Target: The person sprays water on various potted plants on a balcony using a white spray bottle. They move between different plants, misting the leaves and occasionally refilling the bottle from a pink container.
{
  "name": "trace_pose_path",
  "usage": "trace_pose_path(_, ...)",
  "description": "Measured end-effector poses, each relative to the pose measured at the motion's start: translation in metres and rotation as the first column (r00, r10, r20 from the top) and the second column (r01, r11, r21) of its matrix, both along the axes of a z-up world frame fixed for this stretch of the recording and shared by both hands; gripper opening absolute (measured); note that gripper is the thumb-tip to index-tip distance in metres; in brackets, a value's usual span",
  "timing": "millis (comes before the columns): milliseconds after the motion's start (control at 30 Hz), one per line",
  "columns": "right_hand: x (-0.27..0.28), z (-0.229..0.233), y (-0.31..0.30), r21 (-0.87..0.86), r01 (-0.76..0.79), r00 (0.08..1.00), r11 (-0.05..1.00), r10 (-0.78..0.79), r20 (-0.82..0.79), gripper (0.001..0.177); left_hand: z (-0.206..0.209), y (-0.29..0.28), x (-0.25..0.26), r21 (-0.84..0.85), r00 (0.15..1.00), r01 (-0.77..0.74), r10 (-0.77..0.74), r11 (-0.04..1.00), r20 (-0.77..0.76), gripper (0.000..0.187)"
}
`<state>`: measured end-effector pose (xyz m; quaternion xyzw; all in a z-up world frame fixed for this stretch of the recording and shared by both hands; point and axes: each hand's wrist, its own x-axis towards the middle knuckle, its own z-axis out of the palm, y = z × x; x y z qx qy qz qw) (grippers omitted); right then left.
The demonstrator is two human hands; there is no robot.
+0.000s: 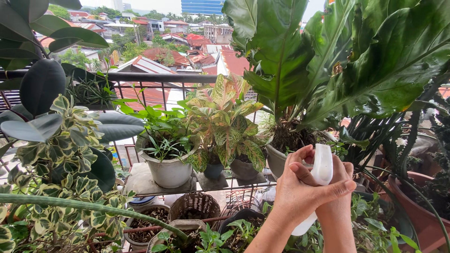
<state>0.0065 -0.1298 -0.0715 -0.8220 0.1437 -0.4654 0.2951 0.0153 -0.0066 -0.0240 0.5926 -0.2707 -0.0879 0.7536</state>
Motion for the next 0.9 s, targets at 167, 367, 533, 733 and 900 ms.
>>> trace_pose_path(167, 0.0, -0.001, 0.0, 0.001, -0.002, 1.0, 1.0, 0.002, 0.009, 0.058, 0.005, 0.0, -0.005, -0.025, 0.997, -0.02, 0.017, 1.0, -0.082, 0.103)
trace_pose_path(367, -0.007, -0.002, -0.001, 0.003, -0.002, 1.0, 1.0, 0.002, 0.023, 0.058, 0.004, 0.002, -0.008, 0.056, 0.996, -0.056, 0.051, 0.997, 0.076, 0.111)
trace_pose_path(533, -0.01, 0.001, -0.009, -0.009, 0.01, 0.999, 1.0, -0.01, 0.032, 0.057, 0.006, 0.006, -0.017, -0.035, 0.986, -0.075, 0.079, 0.997, 0.143, 0.112)
trace_pose_path(733, 0.0, 0.014, -0.026, -0.034, 0.008, 0.998, 0.999, -0.006, 0.065, 0.057, 0.01, 0.004, -0.024, -0.098, 0.993, -0.057, 0.067, 0.994, 0.1, 0.099)
trace_pose_path(900, -0.006, 0.016, -0.029, -0.026, 0.027, 0.998, 0.999, -0.025, 0.058, 0.057, 0.016, -0.006, -0.028, -0.232, 0.998, -0.048, 0.057, 0.971, 0.031, 0.103)
